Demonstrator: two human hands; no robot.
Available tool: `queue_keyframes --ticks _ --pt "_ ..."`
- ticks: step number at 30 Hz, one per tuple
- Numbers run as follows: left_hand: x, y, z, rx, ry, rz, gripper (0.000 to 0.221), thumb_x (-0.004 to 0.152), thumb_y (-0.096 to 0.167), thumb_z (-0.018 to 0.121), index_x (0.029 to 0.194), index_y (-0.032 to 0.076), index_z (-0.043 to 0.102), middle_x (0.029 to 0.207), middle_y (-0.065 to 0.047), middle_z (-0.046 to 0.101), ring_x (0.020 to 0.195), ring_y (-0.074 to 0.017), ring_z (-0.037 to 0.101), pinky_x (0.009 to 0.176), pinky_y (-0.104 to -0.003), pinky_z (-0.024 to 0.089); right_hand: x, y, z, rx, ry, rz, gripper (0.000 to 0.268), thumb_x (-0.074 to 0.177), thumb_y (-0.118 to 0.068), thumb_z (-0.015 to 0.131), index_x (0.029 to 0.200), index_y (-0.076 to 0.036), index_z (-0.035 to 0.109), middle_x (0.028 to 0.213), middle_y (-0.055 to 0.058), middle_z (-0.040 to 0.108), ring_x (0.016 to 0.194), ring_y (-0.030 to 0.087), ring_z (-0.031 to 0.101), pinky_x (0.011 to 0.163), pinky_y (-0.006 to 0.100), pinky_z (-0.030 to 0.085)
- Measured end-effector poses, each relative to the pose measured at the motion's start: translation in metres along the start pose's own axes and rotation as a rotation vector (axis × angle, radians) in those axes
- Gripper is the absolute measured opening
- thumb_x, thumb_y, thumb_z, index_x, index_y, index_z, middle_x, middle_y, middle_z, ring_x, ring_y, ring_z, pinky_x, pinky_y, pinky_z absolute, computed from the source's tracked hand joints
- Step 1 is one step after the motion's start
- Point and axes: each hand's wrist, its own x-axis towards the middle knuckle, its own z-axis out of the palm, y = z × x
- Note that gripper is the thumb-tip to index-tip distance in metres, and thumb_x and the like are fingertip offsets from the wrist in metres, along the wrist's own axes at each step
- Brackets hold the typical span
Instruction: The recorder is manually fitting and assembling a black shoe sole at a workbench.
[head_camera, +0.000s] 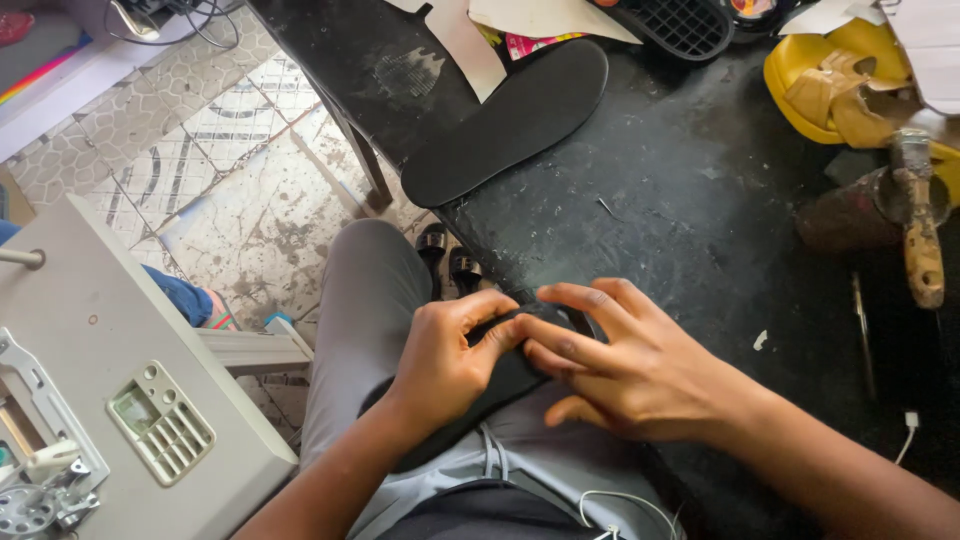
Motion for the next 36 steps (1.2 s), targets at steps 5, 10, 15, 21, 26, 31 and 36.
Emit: queue_keyframes --ticks 5,10,15,21,26,31,36 --pt "0.005 0.013 -0.005 0.053 0.001 0.019 0.021 0.091 0.019 0.071 0.102 0.001 0.071 0.086 -0.017 0.074 0.077 -0.0284 0.075 0.065 -0.033 0.054 -0.002 0.004 -0.011 0.185 0.135 0.103 0.032 0.081 -0.031 0.078 0.102 -0.009 0.069 0.127 0.010 0.064 0.126 0.038 0.059 0.102 0.051 0.046" --pt "0.003 0.010 -0.008 -0.003 -0.033 -0.020 0.025 0.093 0.022 0.070 0.102 -0.001 0.069 0.085 -0.016 0.074 0.076 -0.0235 0.075 0.066 -0.032 0.054 -0.014 0.010 0.009 0.683 0.407 0.652 0.027 0.092 -0.006 0.074 0.118 0.000 0.068 0.127 0.011 0.066 0.121 0.021 0.065 0.101 0.033 0.055" --pt "0.004 0.013 -0.011 -0.176 -0.136 -0.110 0.026 0.094 0.024 0.066 0.102 -0.001 0.070 0.082 -0.010 0.074 0.078 -0.0126 0.070 0.072 -0.029 0.054 -0.024 0.014 0.034 1.218 0.333 1.028 0.028 0.083 0.004 0.074 0.111 0.007 0.071 0.098 0.009 0.073 0.088 0.011 0.070 0.076 0.024 0.057" --pt "0.004 -0.016 0.003 -0.276 -0.163 -0.113 0.029 0.098 0.025 0.066 0.106 -0.002 0.071 0.087 -0.009 0.074 0.085 -0.0089 0.068 0.076 -0.026 0.054 -0.028 0.018 0.043 1.158 0.272 0.997 0.025 0.083 0.011 0.069 0.107 0.008 0.071 0.097 0.009 0.070 0.084 0.009 0.065 0.071 0.023 0.053" --pt "0.005 -0.012 0.004 -0.325 -0.192 -0.127 0.025 0.097 0.021 0.067 0.104 -0.002 0.071 0.087 -0.008 0.075 0.083 -0.0061 0.068 0.076 -0.024 0.054 -0.023 0.016 0.039 1.097 0.246 0.909 0.024 0.081 0.011 0.067 0.104 0.007 0.070 0.102 0.007 0.067 0.096 0.010 0.066 0.082 0.023 0.055" --pt "0.003 0.001 0.006 -0.173 -0.097 -0.106 0.022 0.093 0.018 0.070 0.101 -0.002 0.072 0.078 -0.008 0.073 0.073 -0.0064 0.064 0.065 -0.026 0.051 -0.023 0.018 0.038 0.944 0.228 0.833 0.023 0.080 0.010 0.069 0.103 0.004 0.072 0.101 0.007 0.069 0.093 0.010 0.066 0.079 0.023 0.055" --pt "0.005 -0.004 -0.003 -0.179 -0.167 -0.094 0.023 0.094 0.019 0.070 0.105 -0.001 0.072 0.081 -0.008 0.074 0.073 -0.0075 0.065 0.063 -0.028 0.051 -0.025 0.024 0.033 0.966 0.192 0.786 0.021 0.081 0.007 0.073 0.101 0.004 0.073 0.102 0.006 0.069 0.092 0.009 0.063 0.078 0.022 0.052"
